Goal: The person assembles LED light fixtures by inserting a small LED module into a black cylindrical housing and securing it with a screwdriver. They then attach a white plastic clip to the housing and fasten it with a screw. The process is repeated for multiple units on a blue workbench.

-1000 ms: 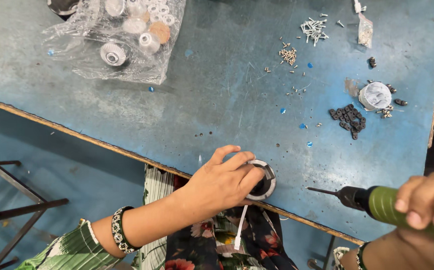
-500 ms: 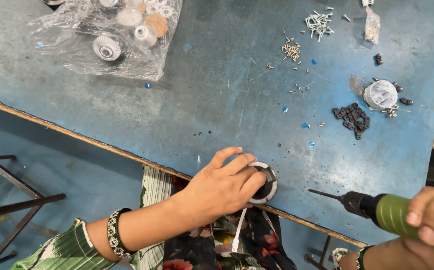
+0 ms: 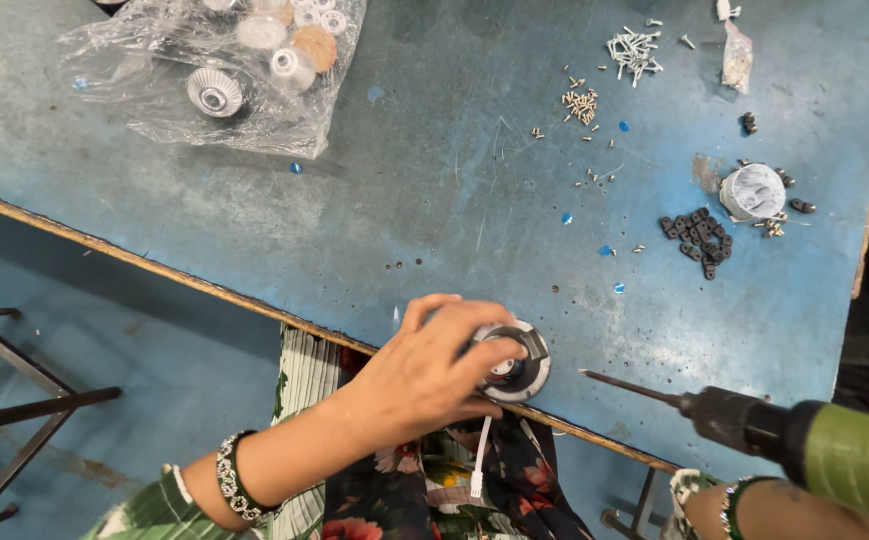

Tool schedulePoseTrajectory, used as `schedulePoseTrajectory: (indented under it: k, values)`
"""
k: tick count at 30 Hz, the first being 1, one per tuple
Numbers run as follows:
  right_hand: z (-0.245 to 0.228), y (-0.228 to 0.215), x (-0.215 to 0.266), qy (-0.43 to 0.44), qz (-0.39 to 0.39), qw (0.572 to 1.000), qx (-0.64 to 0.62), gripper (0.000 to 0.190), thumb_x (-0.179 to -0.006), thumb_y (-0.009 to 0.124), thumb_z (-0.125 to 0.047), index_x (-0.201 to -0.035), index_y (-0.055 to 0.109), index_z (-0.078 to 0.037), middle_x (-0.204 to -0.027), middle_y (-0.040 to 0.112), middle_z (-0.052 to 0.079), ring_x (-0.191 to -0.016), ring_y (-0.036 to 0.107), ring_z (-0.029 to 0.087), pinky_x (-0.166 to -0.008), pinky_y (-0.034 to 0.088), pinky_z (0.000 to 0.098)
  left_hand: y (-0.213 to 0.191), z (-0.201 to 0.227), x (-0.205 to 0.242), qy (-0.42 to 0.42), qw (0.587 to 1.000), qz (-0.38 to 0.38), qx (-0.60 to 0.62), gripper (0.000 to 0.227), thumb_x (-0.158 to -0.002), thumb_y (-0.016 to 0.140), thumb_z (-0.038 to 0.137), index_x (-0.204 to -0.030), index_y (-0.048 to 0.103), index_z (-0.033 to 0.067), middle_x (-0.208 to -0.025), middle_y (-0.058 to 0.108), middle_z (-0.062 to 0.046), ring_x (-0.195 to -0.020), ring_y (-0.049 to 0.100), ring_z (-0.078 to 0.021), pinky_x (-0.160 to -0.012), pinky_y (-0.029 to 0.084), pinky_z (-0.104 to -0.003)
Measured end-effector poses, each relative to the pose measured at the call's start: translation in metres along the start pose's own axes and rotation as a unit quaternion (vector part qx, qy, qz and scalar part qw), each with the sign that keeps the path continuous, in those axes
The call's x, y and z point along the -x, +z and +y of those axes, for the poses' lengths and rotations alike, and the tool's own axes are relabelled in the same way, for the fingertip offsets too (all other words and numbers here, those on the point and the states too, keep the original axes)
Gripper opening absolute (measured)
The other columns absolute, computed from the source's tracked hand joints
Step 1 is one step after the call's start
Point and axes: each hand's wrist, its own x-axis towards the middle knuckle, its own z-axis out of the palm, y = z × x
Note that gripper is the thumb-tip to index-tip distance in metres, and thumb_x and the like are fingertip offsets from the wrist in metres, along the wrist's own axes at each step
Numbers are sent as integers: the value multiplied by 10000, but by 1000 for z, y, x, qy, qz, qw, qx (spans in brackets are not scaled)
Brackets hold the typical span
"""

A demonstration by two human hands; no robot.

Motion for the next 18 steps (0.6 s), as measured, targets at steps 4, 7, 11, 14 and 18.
schedulePoseTrajectory:
  k: [4,7,11,14,18]
  values:
    - [16,42,-18,-13,30,999,-5,497,-817,681,-524,-1075,574,-113,-798,550,43,-700,570,211,-699,522,412,19,-9,10,-78,988,50,121,930,-682,929,366,-1446,464,111,-1443,560,-149,-1313,542,-333,-1091,424,-448]
    - [25,59,-28,-15,46,999,-5,597,-804,668,-611,-1105,550,-109,-795,536,45,-666,549,212,-660,496,415,33,-15,15,-86,987,55,127,972,-692,934,376,-1485,444,99,-1407,611,-108,-1275,584,-335,-1116,415,-441]
    - [38,63,-33,-8,55,998,-11,730,-787,650,-726,-1145,517,-104,-791,518,48,-621,521,213,-608,460,418,38,-21,19,-77,985,67,139,942,-715,923,389,-1475,454,89,-1384,635,-105,-1241,607,-333,-1112,415,-432]
    - [42,55,-31,-3,54,998,-21,807,-779,632,-797,-1165,490,-103,-805,495,52,-610,502,215,-591,432,418,39,-23,19,-78,984,57,147,908,-731,911,386,-1472,478,89,-1366,658,-91,-1230,620,-324,-1137,403,-442]
    - [40,41,-25,2,45,998,-41,797,-785,633,-783,-1179,486,-107,-831,487,45,-640,508,209,-603,406,386,41,-23,19,-75,983,72,150,906,-726,909,391,-1465,481,89,-1358,658,-99,-1247,605,-342,-1134,408,-440]
